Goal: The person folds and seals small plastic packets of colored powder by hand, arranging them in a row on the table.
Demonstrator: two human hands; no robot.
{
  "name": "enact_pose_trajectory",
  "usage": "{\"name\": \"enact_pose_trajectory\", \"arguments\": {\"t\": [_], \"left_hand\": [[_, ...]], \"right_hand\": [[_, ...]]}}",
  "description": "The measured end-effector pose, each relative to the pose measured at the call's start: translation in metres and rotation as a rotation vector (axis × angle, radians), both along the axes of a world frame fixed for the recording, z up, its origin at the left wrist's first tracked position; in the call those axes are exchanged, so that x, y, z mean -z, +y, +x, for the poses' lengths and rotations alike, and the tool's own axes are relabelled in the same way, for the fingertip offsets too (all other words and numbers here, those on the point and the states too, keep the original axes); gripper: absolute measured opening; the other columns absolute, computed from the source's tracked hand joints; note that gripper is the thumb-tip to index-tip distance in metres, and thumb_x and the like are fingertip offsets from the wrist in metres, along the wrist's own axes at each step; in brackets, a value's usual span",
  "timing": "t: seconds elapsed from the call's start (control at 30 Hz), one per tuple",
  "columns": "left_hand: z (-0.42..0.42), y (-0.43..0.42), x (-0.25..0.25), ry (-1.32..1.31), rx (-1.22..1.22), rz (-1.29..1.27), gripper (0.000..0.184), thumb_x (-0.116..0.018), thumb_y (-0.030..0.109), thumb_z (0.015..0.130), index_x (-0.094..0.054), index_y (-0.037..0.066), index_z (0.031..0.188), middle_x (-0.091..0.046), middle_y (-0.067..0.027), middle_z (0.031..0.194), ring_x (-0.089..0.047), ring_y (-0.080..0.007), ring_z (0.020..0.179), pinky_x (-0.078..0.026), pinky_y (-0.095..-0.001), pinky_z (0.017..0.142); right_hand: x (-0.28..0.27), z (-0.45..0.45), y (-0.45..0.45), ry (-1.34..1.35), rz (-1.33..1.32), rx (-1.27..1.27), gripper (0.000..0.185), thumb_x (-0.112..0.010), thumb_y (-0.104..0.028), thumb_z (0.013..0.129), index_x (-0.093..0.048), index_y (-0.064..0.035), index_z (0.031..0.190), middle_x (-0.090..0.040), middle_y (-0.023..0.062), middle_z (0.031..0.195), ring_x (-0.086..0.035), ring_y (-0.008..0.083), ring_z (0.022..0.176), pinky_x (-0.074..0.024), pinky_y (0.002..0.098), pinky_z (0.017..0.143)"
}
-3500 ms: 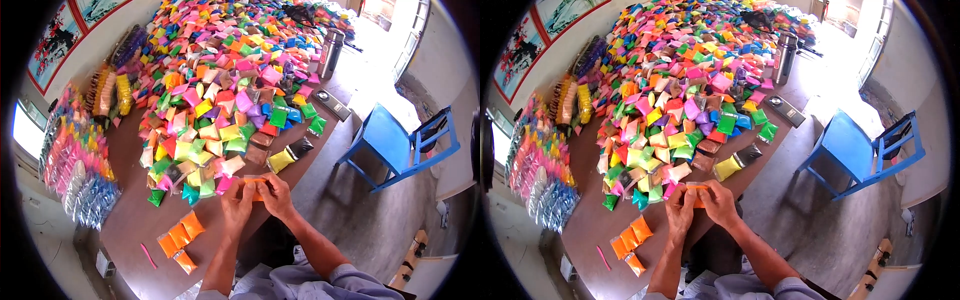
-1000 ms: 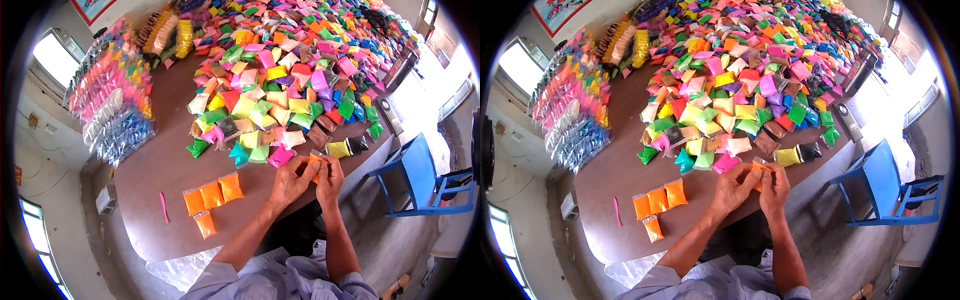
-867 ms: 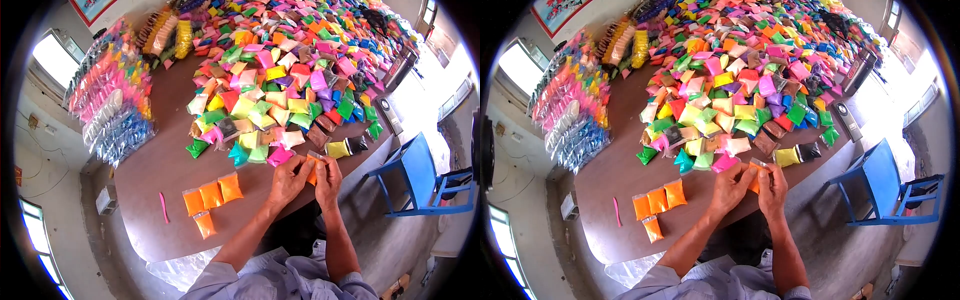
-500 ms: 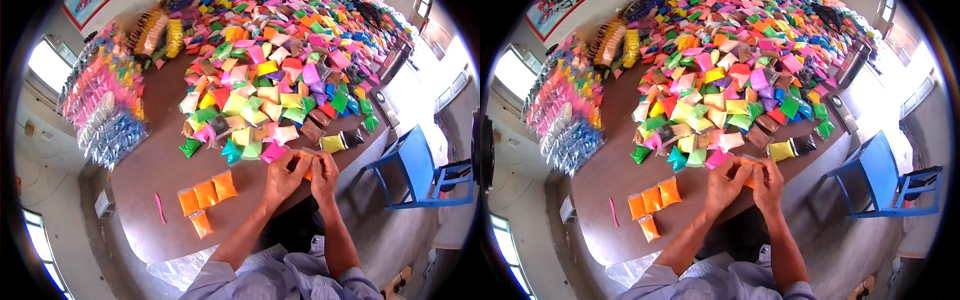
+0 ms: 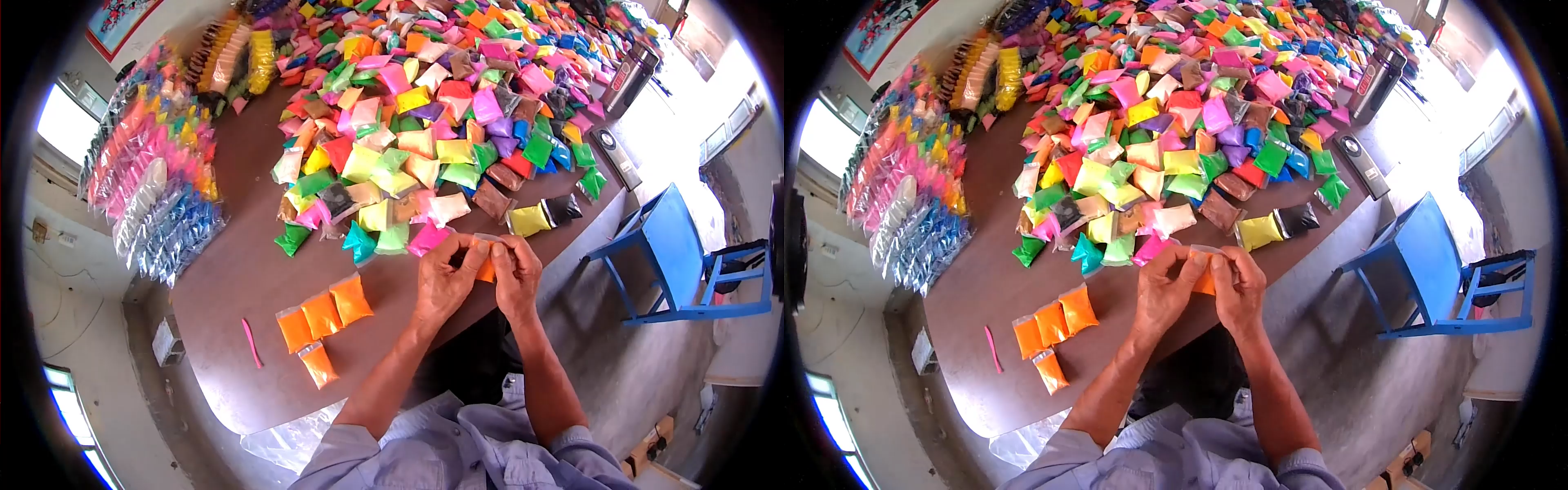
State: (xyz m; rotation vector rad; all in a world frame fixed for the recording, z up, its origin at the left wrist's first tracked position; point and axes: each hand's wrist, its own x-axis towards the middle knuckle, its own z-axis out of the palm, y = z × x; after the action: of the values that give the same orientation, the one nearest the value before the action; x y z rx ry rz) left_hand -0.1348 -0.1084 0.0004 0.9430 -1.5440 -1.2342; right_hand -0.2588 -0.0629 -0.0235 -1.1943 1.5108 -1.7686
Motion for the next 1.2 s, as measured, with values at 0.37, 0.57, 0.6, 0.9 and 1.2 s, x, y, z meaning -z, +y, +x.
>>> {"name": "enact_pose_trajectory", "arguments": {"t": [0.37,0.57,0.6,0.9,1.2], "left_hand": [[0.002,-0.003,0.011,0.074,0.007,0.009,0.020,-0.067,0.019,0.101,-0.071,0.000,0.102,-0.063,0.0023,0.082,-0.055,-0.0053,0.078,-0.048,-0.0228,0.070],[-0.001,0.002,-0.002,0.019,0.028,0.058,0.018,-0.069,0.018,0.099,-0.071,0.000,0.099,-0.066,0.0022,0.083,-0.058,-0.0055,0.077,-0.050,-0.0233,0.069],[0.000,0.001,0.000,0.018,0.027,0.059,0.018,-0.069,0.018,0.099,-0.071,0.000,0.099,-0.066,0.0022,0.083,-0.058,-0.0055,0.077,-0.050,-0.0233,0.069],[0.002,0.000,-0.002,-0.093,-0.015,-0.044,0.019,-0.069,0.017,0.098,-0.070,-0.002,0.098,-0.068,-0.0044,0.081,-0.061,-0.0089,0.075,-0.052,-0.0254,0.068],[0.001,0.001,0.003,-0.050,0.081,0.105,0.022,-0.067,0.020,0.100,-0.070,-0.002,0.101,-0.066,-0.0033,0.081,-0.059,-0.0090,0.075,-0.050,-0.0260,0.067]], "right_hand": [[0.003,-0.002,0.003,0.036,0.030,0.010,0.010,-0.065,-0.008,0.099,-0.066,0.0013,0.099,-0.056,-0.0030,0.081,-0.047,0.0033,0.070,-0.0391,0.0195,0.061],[0.001,0.002,0.002,0.005,0.011,0.081,0.010,-0.067,-0.008,0.097,-0.066,0.0014,0.095,-0.059,-0.0008,0.080,-0.051,0.0057,0.071,-0.0427,0.0218,0.062],[0.001,0.002,0.002,0.058,0.019,0.082,0.010,-0.067,-0.008,0.097,-0.066,0.0014,0.095,-0.059,-0.0009,0.080,-0.051,0.0057,0.071,-0.0433,0.0222,0.063],[0.002,0.003,0.001,0.036,0.008,0.066,0.013,-0.064,-0.011,0.100,-0.066,0.0022,0.096,-0.059,-0.0024,0.080,-0.051,0.0044,0.072,-0.0432,0.0214,0.063],[-0.002,0.008,-0.004,0.008,-0.030,0.193,0.021,-0.058,-0.019,0.105,-0.065,0.0003,0.103,-0.061,0.0002,0.085,-0.053,0.0059,0.077,-0.0467,0.0229,0.068]]}}
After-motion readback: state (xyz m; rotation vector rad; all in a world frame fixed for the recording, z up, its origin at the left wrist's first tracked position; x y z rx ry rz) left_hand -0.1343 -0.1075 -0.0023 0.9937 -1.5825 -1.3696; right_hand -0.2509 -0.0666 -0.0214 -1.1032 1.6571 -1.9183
